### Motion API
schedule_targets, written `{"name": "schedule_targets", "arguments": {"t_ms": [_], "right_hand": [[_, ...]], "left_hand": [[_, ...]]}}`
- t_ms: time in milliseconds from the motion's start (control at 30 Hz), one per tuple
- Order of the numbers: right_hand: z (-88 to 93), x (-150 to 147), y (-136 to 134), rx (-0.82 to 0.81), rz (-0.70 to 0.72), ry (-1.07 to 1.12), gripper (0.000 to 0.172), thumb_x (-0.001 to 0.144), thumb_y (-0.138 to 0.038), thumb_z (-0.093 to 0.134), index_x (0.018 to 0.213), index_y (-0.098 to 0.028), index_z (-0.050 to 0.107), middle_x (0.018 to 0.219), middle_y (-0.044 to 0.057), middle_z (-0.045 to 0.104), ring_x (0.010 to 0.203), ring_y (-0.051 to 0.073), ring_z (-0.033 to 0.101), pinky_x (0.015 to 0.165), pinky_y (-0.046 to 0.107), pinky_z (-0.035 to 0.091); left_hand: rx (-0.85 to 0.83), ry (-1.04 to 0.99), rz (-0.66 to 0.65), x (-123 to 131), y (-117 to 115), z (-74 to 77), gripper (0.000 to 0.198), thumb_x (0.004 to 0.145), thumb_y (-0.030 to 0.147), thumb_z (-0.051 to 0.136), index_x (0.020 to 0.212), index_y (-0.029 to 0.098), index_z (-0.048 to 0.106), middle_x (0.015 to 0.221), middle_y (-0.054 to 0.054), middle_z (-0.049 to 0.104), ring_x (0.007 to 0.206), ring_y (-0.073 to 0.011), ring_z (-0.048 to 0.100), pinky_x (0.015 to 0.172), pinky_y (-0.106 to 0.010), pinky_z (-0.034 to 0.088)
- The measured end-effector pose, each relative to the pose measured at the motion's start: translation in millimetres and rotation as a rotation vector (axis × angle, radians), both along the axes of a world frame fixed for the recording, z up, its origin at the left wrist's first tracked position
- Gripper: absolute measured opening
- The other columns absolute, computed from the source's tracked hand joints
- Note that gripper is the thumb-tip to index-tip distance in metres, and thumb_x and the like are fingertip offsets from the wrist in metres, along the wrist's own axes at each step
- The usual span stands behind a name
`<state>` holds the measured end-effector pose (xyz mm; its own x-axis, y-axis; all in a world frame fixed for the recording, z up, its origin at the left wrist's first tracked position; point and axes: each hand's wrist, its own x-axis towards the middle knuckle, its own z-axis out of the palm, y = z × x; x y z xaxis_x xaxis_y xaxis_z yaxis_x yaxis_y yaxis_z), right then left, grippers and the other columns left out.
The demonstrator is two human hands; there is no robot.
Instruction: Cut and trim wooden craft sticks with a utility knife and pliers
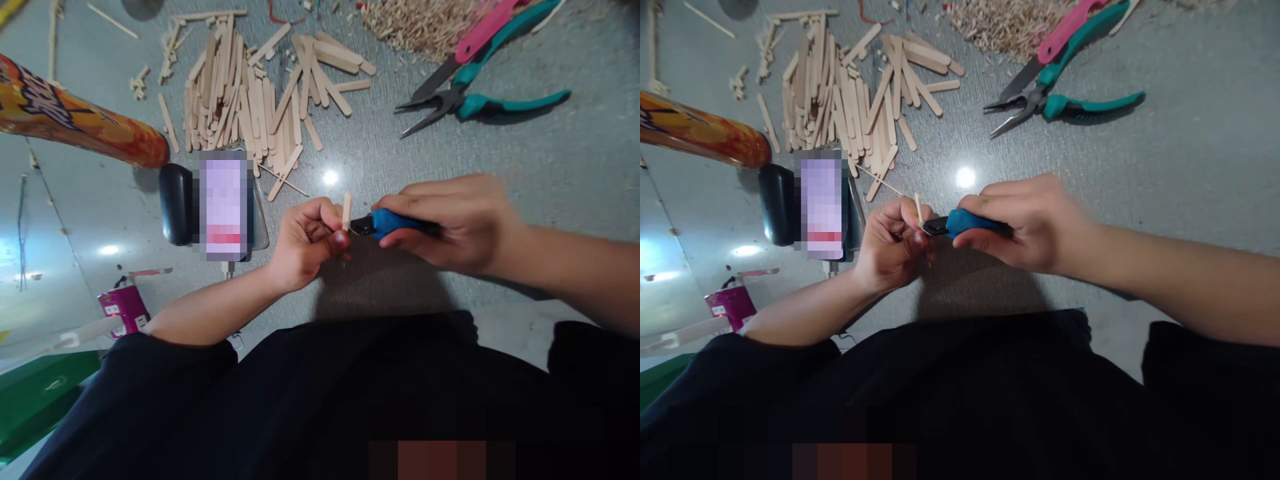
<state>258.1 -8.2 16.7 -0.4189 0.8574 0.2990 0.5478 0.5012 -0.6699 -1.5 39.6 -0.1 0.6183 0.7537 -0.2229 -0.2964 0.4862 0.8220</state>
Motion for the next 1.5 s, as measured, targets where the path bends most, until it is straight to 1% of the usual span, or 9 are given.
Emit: {"name": "schedule_targets", "arguments": {"t_ms": [133,267,500,667,900,1033,1167,1333,1500], "right_hand": [[0.8,-0.2,3.7,0.006,-0.04,-0.008,0.047,0.122,-0.063,0.065,0.109,-0.02,0.08,0.08,0.0,0.066,0.068,0.015,0.057,0.064,0.032,0.039],[2.3,3.1,7.7,0.031,-0.072,-0.057,0.059,0.122,-0.07,0.058,0.1,-0.019,0.08,0.076,0.001,0.067,0.068,0.016,0.058,0.063,0.033,0.036],[5.2,8.1,5.7,-0.012,-0.081,-0.095,0.057,0.123,-0.07,0.054,0.105,-0.024,0.081,0.079,0.003,0.073,0.068,0.019,0.063,0.065,0.036,0.04],[4.4,7.4,5.4,0.037,-0.087,-0.126,0.055,0.123,-0.069,0.055,0.106,-0.023,0.081,0.08,0.003,0.074,0.068,0.019,0.063,0.063,0.036,0.039],[1.0,6.7,6.8,0.09,-0.087,-0.133,0.056,0.123,-0.069,0.057,0.107,-0.021,0.081,0.079,0.001,0.073,0.07,0.018,0.064,0.063,0.035,0.039],[2.1,7.1,6.1,0.011,-0.11,-0.202,0.056,0.122,-0.071,0.055,0.108,-0.024,0.081,0.081,0.003,0.075,0.073,0.021,0.067,0.064,0.038,0.04],[2.2,6.8,4.6,0.016,-0.161,-0.178,0.061,0.12,-0.078,0.054,0.107,-0.026,0.082,0.08,0.003,0.074,0.074,0.022,0.068,0.067,0.039,0.042],[2.5,7.9,4.1,-0.013,-0.116,-0.181,0.062,0.121,-0.078,0.051,0.114,-0.025,0.082,0.084,0.005,0.076,0.075,0.022,0.068,0.067,0.04,0.041],[1.8,8.6,4.6,-0.005,-0.098,-0.177,0.059,0.12,-0.078,0.051,0.108,-0.027,0.078,0.083,0.004,0.076,0.073,0.022,0.065,0.066,0.04,0.041]], "left_hand": [[0.028,0.097,0.087,3.1,-2.5,1.4,0.06,0.081,0.057,0.112,0.085,0.022,0.063,0.073,0.005,0.07,0.052,-0.0083,0.067,0.049,-0.019,0.059],[0.092,0.137,0.161,5.0,-3.5,-0.2,0.055,0.084,0.056,0.111,0.09,0.021,0.068,0.073,0.004,0.073,0.056,-0.0079,0.07,0.055,-0.018,0.059],[0.104,0.172,0.209,2.4,-1.9,-5.7,0.053,0.09,0.057,0.106,0.093,0.022,0.067,0.075,0.005,0.073,0.058,-0.008,0.071,0.058,-0.019,0.062],[0.127,0.186,0.207,2.3,-3.0,-6.2,0.054,0.091,0.059,0.105,0.095,0.023,0.065,0.076,0.006,0.074,0.058,-0.0086,0.072,0.058,-0.02,0.062],[0.152,0.165,0.229,6.5,-4.6,-6.6,0.054,0.09,0.059,0.106,0.092,0.023,0.065,0.074,0.006,0.074,0.057,-0.0077,0.071,0.054,-0.018,0.057],[0.145,0.183,0.24,7.6,-4.9,-4.8,0.057,0.086,0.059,0.108,0.092,0.023,0.064,0.073,0.006,0.074,0.057,-0.0076,0.069,0.054,-0.018,0.056],[0.126,0.185,0.247,7.5,-5.0,-4.1,0.056,0.088,0.058,0.107,0.092,0.023,0.064,0.075,0.005,0.074,0.058,-0.0076,0.069,0.055,-0.019,0.056],[0.109,0.193,0.228,6.6,-4.8,-4.5,0.054,0.089,0.059,0.106,0.093,0.023,0.066,0.073,0.006,0.073,0.058,-0.008,0.068,0.055,-0.019,0.056],[0.121,0.158,0.221,5.1,-4.5,-6.5,0.05,0.089,0.056,0.106,0.091,0.022,0.07,0.074,0.005,0.075,0.057,-0.008,0.068,0.054,-0.019,0.056]]}}
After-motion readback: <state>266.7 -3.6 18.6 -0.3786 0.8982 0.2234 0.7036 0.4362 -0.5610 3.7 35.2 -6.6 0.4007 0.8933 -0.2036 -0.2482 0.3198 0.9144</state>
